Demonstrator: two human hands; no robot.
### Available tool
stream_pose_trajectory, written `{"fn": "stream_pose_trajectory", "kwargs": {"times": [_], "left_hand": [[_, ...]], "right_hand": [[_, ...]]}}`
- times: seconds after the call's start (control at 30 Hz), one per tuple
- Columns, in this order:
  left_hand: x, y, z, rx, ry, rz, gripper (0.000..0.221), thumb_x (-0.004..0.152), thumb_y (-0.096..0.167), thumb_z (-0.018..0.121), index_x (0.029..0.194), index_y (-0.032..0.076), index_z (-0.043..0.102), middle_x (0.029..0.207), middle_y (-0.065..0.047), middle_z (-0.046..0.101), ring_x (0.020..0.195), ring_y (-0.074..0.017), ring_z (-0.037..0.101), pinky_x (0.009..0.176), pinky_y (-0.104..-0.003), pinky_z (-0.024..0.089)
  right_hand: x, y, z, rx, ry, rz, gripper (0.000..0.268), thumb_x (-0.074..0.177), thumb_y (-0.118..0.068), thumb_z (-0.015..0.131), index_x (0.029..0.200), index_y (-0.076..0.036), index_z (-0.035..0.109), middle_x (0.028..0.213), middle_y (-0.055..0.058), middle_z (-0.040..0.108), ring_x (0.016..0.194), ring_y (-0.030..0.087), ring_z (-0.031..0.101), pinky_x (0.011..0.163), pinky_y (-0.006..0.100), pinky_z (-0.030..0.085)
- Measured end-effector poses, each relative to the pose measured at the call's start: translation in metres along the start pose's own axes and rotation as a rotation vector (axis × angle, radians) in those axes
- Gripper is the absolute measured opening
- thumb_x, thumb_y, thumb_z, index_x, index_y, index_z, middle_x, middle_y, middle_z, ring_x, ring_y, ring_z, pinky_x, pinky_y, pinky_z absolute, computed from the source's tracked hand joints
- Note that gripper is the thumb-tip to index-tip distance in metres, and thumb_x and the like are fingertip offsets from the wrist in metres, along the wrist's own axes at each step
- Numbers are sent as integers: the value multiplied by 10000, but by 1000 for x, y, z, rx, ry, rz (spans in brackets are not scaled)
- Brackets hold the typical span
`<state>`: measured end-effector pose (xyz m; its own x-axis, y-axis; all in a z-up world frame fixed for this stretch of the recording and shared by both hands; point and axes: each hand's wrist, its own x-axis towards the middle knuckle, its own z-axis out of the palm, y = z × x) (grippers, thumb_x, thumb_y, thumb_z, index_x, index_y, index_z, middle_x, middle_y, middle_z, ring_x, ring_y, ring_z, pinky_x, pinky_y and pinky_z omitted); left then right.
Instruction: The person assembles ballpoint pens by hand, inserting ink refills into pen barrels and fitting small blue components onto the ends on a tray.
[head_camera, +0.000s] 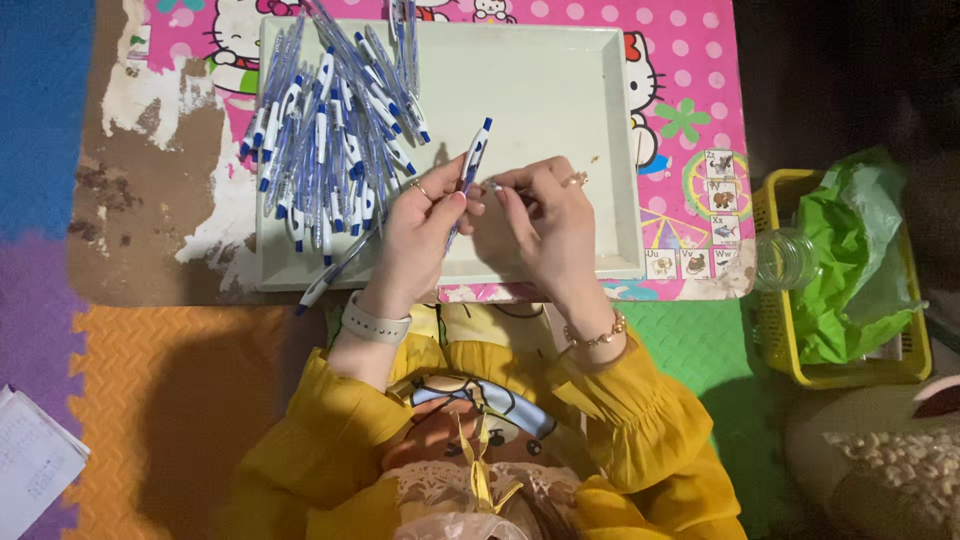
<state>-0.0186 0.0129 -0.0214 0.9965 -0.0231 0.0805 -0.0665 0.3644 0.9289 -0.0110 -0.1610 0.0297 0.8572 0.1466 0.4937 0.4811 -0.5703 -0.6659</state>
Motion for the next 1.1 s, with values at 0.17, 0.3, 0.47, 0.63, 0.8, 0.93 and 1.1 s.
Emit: {"fn": "stream_pose_trajectory", "kwargs": {"times": [0.17, 0.3, 0.47, 0.63, 0.8, 0.93, 1.1], "left_hand": [[1, 1, 4, -6, -26, 3, 469, 1065, -35, 547, 1531, -56, 506, 1168, -185, 679, 973, -166, 672, 802, -241, 620], [0, -2, -3, -22, -56, 25, 469, 1065, -27, 574, 1527, -63, 508, 1218, -214, 700, 986, -181, 695, 814, -263, 628], [-1, -4, -4, -31, -69, 22, 476, 1067, -32, 580, 1534, -69, 495, 1251, -234, 694, 994, -182, 684, 822, -270, 627], [-1, -2, 0, -73, -67, 9, 483, 1070, -32, 573, 1541, -75, 475, 1284, -212, 651, 968, -154, 622, 827, -260, 593], [-7, 20, 5, 42, -43, 31, 465, 1058, -53, 577, 1519, -64, 518, 1241, -177, 663, 1002, -173, 678, 830, -265, 599], [-6, 31, 8, 137, -37, 63, 461, 1049, -62, 588, 1508, -45, 542, 1246, -152, 646, 1031, -157, 673, 866, -270, 600], [-11, 49, 17, 207, -40, 58, 470, 1048, -51, 574, 1514, 13, 567, 1215, -101, 613, 1060, -153, 679, 956, -331, 594]], "right_hand": [[8, -7, 0, 87, -40, 128, 85, 997, -218, 786, 1054, -160, 807, 869, 63, 634, 760, 247, 673, 733, 380, 556], [11, -8, 4, 141, -59, 162, 87, 973, -255, 819, 1026, -186, 821, 817, 43, 622, 699, 194, 643, 707, 338, 534], [13, -9, -1, 171, -92, 204, 78, 966, -229, 814, 1013, -168, 828, 816, 52, 622, 718, 188, 624, 717, 325, 518], [25, -4, -7, 145, -168, 196, 70, 967, -196, 798, 1006, -145, 826, 815, 83, 613, 757, 221, 603, 724, 342, 503], [36, -11, -15, 6, -252, 211, 31, 929, -209, 808, 931, -182, 824, 807, 56, 614, 763, 247, 616, 719, 369, 511], [44, -22, -19, -128, -294, 233, 79, 916, -267, 807, 933, -193, 829, 833, 50, 637, 784, 292, 663, 734, 458, 561], [46, -39, -22, -299, -315, 231, 95, 911, -273, 799, 936, -189, 837, 856, 56, 657, 818, 339, 708, 742, 495, 573]]}}
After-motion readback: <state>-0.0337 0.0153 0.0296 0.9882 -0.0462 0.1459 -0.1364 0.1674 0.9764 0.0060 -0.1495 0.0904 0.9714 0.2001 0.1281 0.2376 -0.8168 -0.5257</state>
